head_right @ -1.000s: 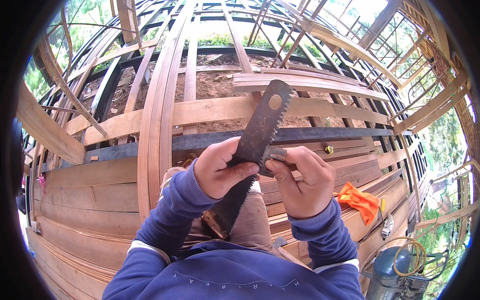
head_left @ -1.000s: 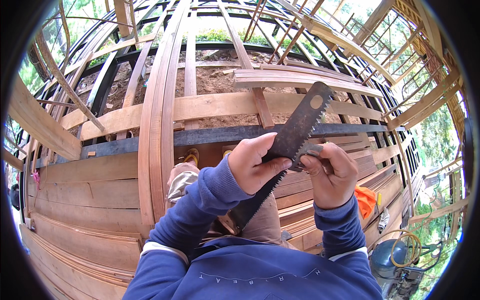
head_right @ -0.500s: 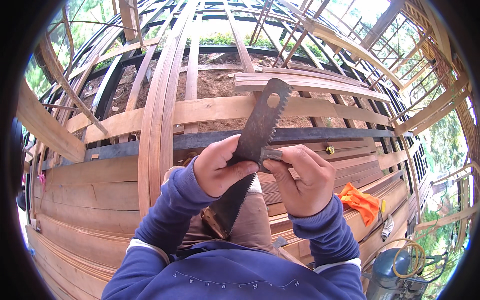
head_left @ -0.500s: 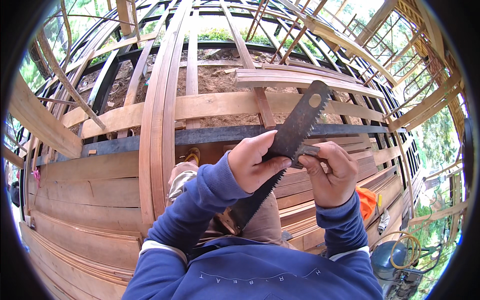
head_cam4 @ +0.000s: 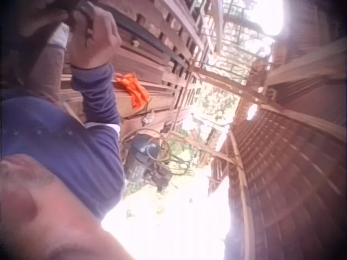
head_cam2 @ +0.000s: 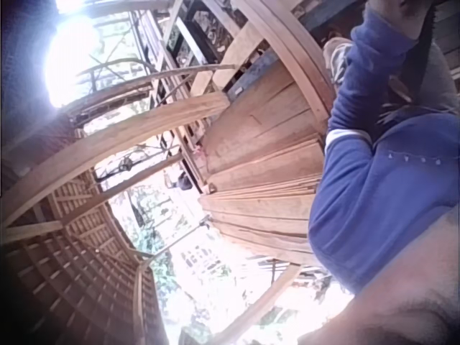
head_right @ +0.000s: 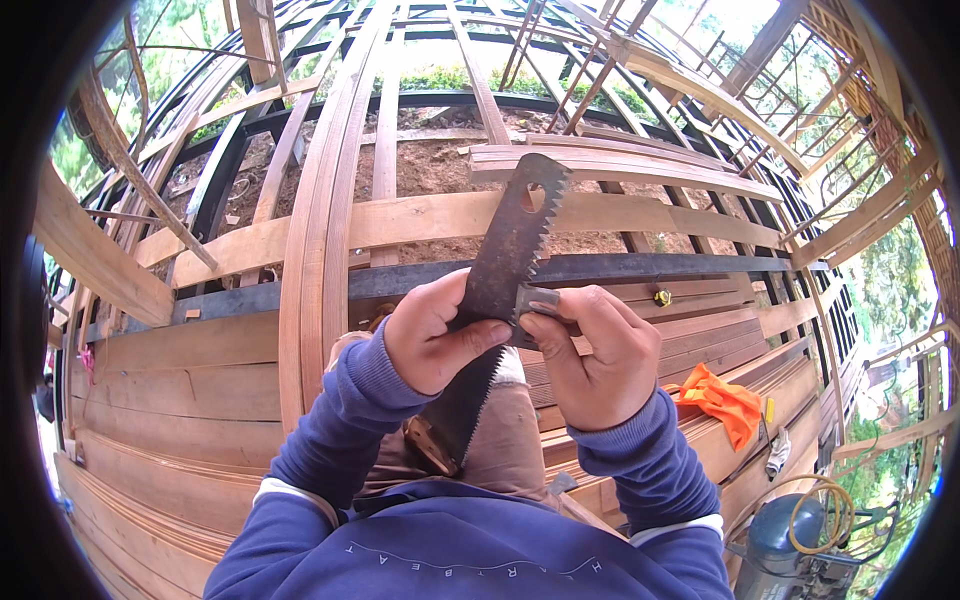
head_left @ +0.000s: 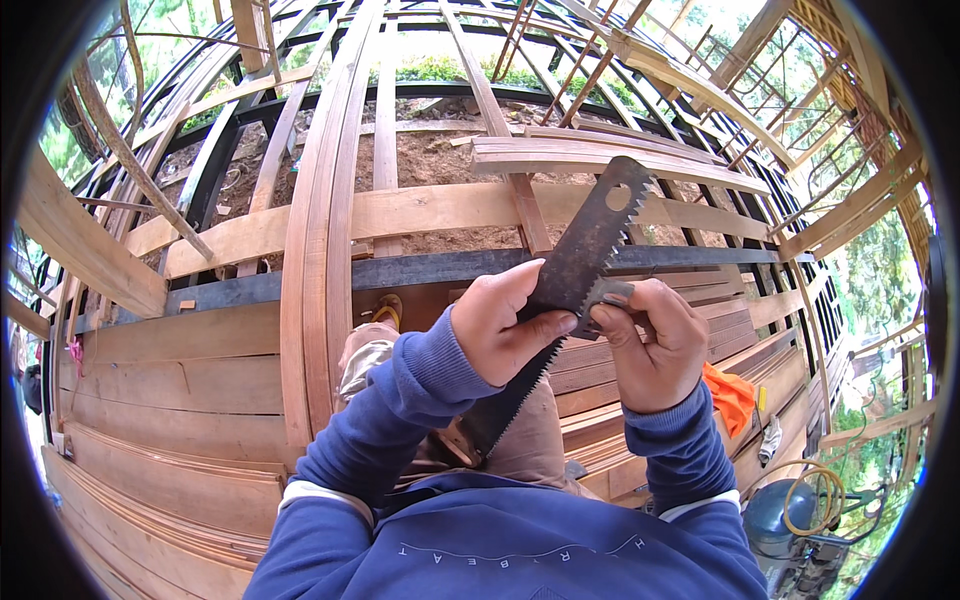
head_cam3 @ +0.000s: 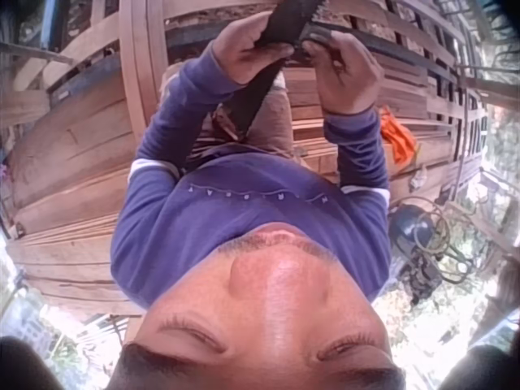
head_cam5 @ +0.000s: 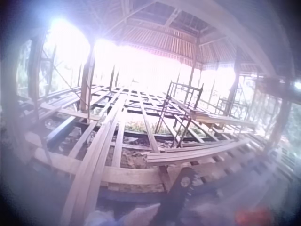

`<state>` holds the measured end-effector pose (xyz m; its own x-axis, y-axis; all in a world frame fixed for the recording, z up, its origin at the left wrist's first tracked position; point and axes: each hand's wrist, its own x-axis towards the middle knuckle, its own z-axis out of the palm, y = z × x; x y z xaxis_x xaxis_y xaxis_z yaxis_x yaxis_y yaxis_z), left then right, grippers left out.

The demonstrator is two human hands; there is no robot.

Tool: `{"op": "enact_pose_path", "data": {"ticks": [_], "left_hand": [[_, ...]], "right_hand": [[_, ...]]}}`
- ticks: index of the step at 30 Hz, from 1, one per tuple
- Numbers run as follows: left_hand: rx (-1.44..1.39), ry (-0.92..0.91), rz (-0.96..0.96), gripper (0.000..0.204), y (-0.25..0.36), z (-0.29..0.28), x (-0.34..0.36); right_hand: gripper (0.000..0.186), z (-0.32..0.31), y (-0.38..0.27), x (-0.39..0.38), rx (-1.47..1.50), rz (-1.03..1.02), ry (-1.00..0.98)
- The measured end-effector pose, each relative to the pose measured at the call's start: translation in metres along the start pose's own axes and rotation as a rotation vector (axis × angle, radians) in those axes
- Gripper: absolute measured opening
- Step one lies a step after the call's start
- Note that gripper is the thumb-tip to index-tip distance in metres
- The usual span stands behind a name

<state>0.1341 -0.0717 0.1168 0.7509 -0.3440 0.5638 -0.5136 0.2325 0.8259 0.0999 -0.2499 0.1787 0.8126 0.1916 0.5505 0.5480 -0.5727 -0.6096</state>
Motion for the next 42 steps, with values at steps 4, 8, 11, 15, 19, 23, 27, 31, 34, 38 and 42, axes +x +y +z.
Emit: {"op": "enact_pose_path", "data": {"ticks": [4, 8, 11, 15, 19, 23, 27, 31, 34, 38, 42], "left_hand": [[0.013, -0.004, -0.01, 0.028, 0.001, -0.001, -0.001], [-0.011, 0.001, -0.013, 0.028, 0.005, -0.001, -0.002], [-0.007, -0.008, 0.009, 0.028, 0.003, -0.001, -0.002], [-0.033, 0.011, -0.008, 0.028, 0.003, 0.001, -0.004], [-0.088, -0.076, -0.071, 0.03, 0.001, -0.007, 0.0], [-0.296, -0.029, -0.144, 0.03, -0.007, -0.008, 0.001], [-0.271, 0.217, -0.23, 0.036, -0.009, -0.003, 0.002], [-0.332, 0.337, -0.228, 0.045, -0.019, -0.012, 0.005], [-0.401, 0.359, -0.266, 0.046, -0.041, -0.025, 0.002], [-0.47, 0.378, -0.267, 0.047, -0.071, -0.042, 0.002], [-0.616, 0.383, -0.31, 0.047, -0.114, -0.064, -0.012]], "right_hand": [[0.014, 0.003, 0.0, 0.0, 0.017, 0.001, 0.011], [0.014, 0.004, 0.001, -0.001, 0.022, 0.007, 0.012], [0.014, 0.004, 0.0, -0.001, 0.044, 0.02, 0.013], [0.014, 0.003, -0.001, -0.001, 0.018, 0.01, 0.004], [0.014, -0.001, -0.007, 0.005, -0.011, -0.016, -0.02], [0.013, -0.005, -0.007, 0.0, 0.061, -0.043, 0.051], [0.012, -0.007, 0.0, -0.013, 0.212, 0.039, 0.158], [0.012, 0.006, 0.013, -0.027, 0.524, 0.192, 0.116], [0.012, 0.02, 0.021, -0.045, 0.643, 0.315, 0.03], [0.015, 0.023, 0.007, -0.051, 0.347, 0.063, -0.22], [0.025, 0.03, -0.025, -0.039, 0.45, -0.558, -0.35]]}}
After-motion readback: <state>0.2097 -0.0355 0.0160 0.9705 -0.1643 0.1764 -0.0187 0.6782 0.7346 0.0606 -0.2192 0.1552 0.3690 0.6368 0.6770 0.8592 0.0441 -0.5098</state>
